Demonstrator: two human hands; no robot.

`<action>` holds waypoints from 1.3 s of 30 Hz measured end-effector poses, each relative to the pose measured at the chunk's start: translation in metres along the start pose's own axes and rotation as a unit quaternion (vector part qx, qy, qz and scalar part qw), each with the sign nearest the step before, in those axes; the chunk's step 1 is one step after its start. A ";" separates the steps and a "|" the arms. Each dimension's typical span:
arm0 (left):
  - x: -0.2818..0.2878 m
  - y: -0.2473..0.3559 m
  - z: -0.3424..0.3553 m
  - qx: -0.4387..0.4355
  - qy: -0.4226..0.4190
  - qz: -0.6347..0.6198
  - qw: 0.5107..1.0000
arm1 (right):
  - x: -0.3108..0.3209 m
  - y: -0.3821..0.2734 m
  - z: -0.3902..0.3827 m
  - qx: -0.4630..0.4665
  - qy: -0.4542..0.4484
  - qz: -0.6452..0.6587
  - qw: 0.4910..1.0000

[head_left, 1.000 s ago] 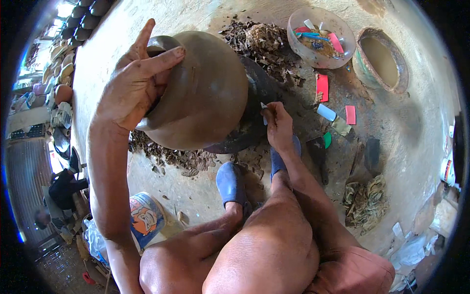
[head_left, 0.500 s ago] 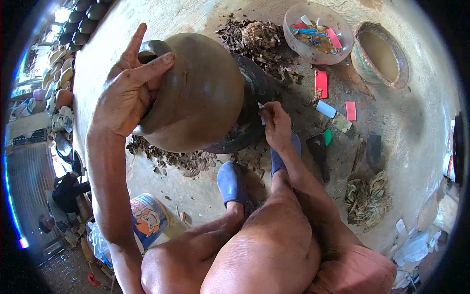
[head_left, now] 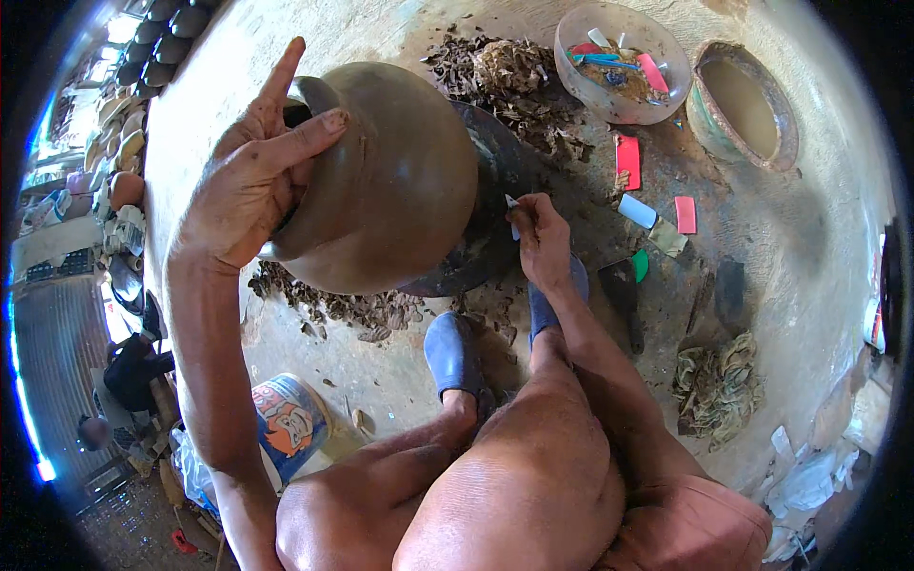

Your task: The person smooths the exterior of a clay jar using a scraping tool and a cloth while it sits on a manual pottery wheel.

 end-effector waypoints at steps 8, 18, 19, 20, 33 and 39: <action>0.014 0.001 0.000 0.020 0.013 0.056 0.998 | 0.008 -0.022 0.018 0.020 0.049 0.025 0.998; -0.003 0.001 -0.005 -0.036 -0.043 0.055 0.997 | -0.031 -0.248 0.039 0.349 0.041 -0.089 0.932; 0.000 0.001 -0.006 -0.030 -0.036 0.046 0.998 | -0.033 -0.250 0.040 0.350 0.039 -0.087 0.932; 0.001 0.002 -0.006 -0.031 -0.033 0.046 0.998 | -0.038 -0.257 0.036 0.392 0.024 -0.083 0.916; 0.042 0.038 -0.035 -0.059 0.105 0.128 0.984 | 0.006 -0.237 -0.051 0.434 -0.035 -0.175 0.883; 0.207 -0.027 -0.088 -0.181 0.477 -0.081 0.857 | 0.139 -0.153 -0.009 0.223 0.006 -0.390 0.894</action>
Point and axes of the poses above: each hand's wrist, its own z-axis towards the middle knuckle, its own x-axis out of the back of the hand, y = z × x, the point moved 9 cm from there along z, towards the middle knuckle, and after that the axes turned 12 degrees about y, right-handed, at the moved point
